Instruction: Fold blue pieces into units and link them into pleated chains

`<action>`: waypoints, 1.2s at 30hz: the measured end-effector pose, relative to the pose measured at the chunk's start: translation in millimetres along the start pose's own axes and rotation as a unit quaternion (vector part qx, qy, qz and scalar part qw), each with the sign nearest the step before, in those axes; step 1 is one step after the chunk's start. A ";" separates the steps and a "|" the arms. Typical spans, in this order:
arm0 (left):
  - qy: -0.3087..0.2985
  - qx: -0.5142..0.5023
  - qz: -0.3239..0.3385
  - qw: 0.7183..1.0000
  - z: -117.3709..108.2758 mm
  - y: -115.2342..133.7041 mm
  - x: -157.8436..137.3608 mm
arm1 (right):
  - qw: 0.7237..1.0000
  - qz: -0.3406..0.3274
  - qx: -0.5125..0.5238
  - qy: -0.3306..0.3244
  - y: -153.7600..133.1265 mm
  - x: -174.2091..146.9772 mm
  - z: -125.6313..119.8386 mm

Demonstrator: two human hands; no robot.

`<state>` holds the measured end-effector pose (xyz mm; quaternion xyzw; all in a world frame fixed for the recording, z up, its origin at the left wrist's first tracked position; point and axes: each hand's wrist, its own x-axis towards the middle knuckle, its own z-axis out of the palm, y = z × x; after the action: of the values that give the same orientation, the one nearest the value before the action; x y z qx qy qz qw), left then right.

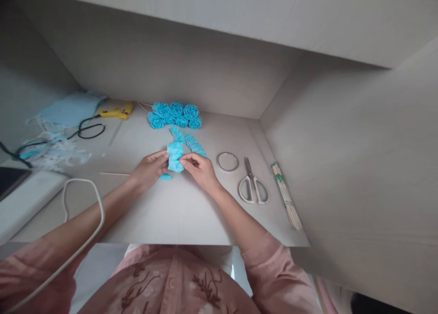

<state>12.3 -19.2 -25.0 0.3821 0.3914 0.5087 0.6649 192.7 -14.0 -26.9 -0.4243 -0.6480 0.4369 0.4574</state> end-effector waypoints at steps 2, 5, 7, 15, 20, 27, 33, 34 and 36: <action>0.001 -0.003 -0.001 1.000 0.0 -1.0 0.4 | 1.000 -0.003 -0.010 0.006 -0.5 0.0 0.2; -0.002 -0.011 -0.003 1.000 0.0 -1.5 0.7 | 1.000 -0.008 -0.026 0.013 -0.8 0.2 0.5; -0.006 -0.015 -0.001 1.000 0.2 -1.2 0.5 | 0.999 -0.009 -0.030 0.016 -0.6 0.3 0.6; -0.015 -0.023 -0.010 1.000 3.2 2.8 -2.2 | 0.999 -0.008 -0.044 0.032 0.1 0.0 2.0; -0.029 -0.049 -0.019 0.998 5.4 4.4 -2.5 | 0.998 -0.002 -0.048 0.041 -0.3 0.9 2.9; -0.037 -0.022 -0.025 0.999 6.1 4.1 -3.2 | 0.998 0.010 -0.046 0.051 -1.1 0.2 5.1; -0.005 -0.042 -0.037 0.998 5.7 3.5 -3.0 | 0.997 0.003 -0.057 0.046 -1.4 -1.0 7.0; 0.001 -0.040 -0.039 0.998 5.2 3.4 -3.0 | 0.997 0.000 -0.060 0.045 -1.5 -1.3 7.2; 0.009 -0.034 -0.039 0.999 3.6 2.7 -2.5 | 0.996 -0.013 -0.075 0.042 -1.7 -2.3 7.2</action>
<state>14.1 -21.6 -20.8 0.3393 0.3948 0.4986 0.6932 186.0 -18.0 -27.3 -0.4667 -0.6650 0.3626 0.4567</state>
